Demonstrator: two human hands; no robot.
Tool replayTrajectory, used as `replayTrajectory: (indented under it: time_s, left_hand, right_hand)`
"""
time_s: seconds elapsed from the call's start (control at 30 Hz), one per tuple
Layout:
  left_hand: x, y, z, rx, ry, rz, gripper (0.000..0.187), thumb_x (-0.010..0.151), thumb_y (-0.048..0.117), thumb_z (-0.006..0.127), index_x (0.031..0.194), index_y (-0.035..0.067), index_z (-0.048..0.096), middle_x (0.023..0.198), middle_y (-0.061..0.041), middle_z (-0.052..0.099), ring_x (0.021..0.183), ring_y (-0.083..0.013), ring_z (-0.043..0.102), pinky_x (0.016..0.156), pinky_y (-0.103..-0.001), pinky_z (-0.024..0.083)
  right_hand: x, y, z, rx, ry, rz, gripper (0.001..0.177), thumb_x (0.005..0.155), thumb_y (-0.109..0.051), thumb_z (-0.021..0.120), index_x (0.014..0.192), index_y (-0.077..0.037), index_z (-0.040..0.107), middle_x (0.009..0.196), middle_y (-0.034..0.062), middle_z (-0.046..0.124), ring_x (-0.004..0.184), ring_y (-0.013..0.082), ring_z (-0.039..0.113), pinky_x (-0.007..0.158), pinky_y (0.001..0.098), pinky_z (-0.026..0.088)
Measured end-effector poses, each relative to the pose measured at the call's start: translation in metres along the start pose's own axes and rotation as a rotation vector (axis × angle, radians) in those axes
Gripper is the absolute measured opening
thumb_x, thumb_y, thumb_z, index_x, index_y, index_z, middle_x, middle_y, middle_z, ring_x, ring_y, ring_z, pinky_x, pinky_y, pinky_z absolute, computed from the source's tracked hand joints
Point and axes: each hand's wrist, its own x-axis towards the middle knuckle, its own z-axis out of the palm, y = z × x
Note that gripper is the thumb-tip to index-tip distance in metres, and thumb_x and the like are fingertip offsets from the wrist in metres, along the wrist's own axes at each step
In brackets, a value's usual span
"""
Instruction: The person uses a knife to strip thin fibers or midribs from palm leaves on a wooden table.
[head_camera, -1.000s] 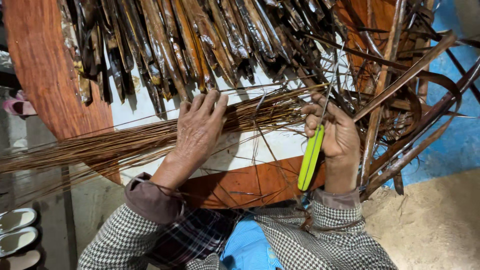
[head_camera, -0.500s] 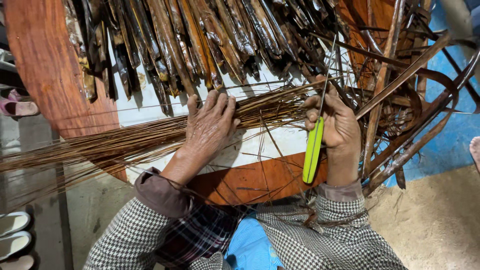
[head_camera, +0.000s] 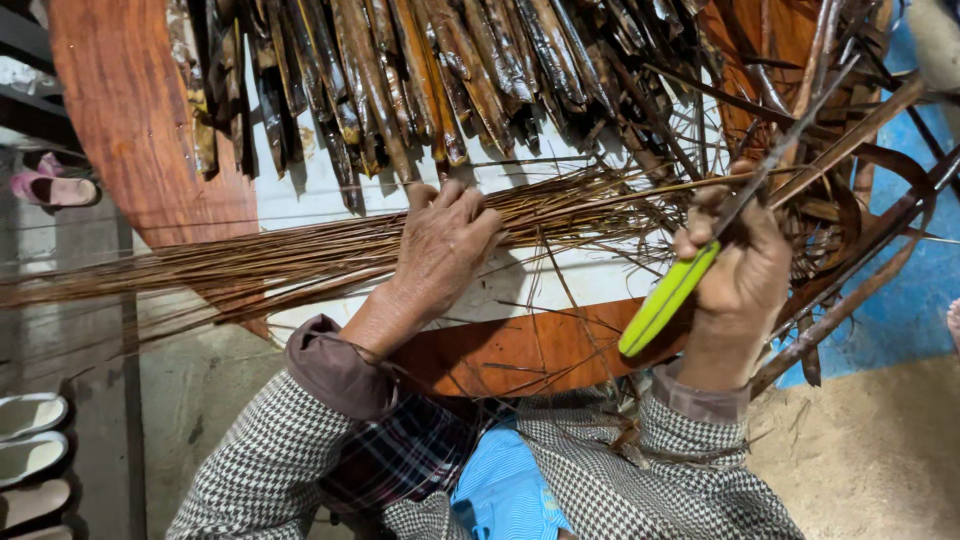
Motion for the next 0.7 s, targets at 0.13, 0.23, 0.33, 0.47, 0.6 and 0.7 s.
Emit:
replayTrajectory:
  time_s: [0.13,0.23,0.33,0.47,0.6,0.7]
  left_hand:
    - [-0.013,-0.002,0.036,-0.134,0.005,-0.041,0.021,0.092,0.033,0.069,0.081,0.018,0.062,0.076,-0.002,0.053,0.079,-0.0253,0.055,0.077,-0.043,0.038]
    - [-0.018,0.003,0.037,-0.164,-0.035,-0.055,0.017,0.091,0.033,0.067,0.083,0.018,0.062,0.075,-0.004,0.055,0.079,-0.0262,0.057,0.078,-0.043,0.038]
    - [-0.017,0.001,0.032,-0.173,-0.092,-0.092,0.013,0.092,0.034,0.067,0.092,0.021,0.065,0.076,-0.004,0.059,0.08,-0.0271,0.06,0.08,-0.044,0.038]
    - [-0.01,-0.004,0.007,-0.183,-0.279,-0.231,0.01,0.092,0.031,0.072,0.099,0.025,0.071,0.079,-0.001,0.068,0.081,-0.0269,0.067,0.076,-0.045,0.04]
    - [-0.017,-0.019,0.009,-0.25,-0.188,-0.216,0.006,0.091,0.025,0.07,0.096,0.022,0.068,0.074,-0.004,0.062,0.077,-0.0307,0.066,0.078,-0.047,0.04]
    - [-0.006,-0.011,-0.009,-0.271,-0.159,-0.213,0.006,0.092,0.025,0.069,0.096,0.021,0.066,0.075,-0.004,0.058,0.079,-0.0312,0.065,0.075,-0.045,0.04]
  right_hand:
    - [-0.003,0.033,0.008,-0.271,-0.125,0.088,0.024,0.101,-0.021,0.06,0.123,-0.012,0.066,0.109,0.0218,0.073,0.067,0.0272,0.074,0.054,0.0393,0.062]
    - [-0.011,0.068,0.03,-0.274,-0.207,0.237,0.032,0.099,-0.01,0.059,0.131,-0.011,0.061,0.097,0.0261,0.071,0.061,0.0323,0.073,0.047,0.0407,0.063]
    - [-0.01,0.075,0.031,-0.333,-0.194,0.284,0.034,0.097,-0.008,0.059,0.132,-0.009,0.06,0.087,0.0259,0.069,0.053,0.0319,0.072,0.04,0.0401,0.063]
    - [-0.009,0.039,0.041,-0.556,-0.005,0.129,0.045,0.098,-0.017,0.06,0.143,-0.018,0.055,0.085,0.0008,0.069,0.057,0.0071,0.068,0.049,0.016,0.061]
    - [0.013,0.024,-0.009,-0.223,-0.063,0.089,0.027,0.106,-0.014,0.052,0.13,-0.012,0.063,0.099,0.0176,0.071,0.073,0.024,0.072,0.062,0.0369,0.065]
    - [-0.004,0.04,0.03,-0.322,-0.052,0.126,0.022,0.105,-0.019,0.056,0.112,-0.002,0.069,0.089,0.0168,0.074,0.07,0.0206,0.074,0.059,0.0352,0.066]
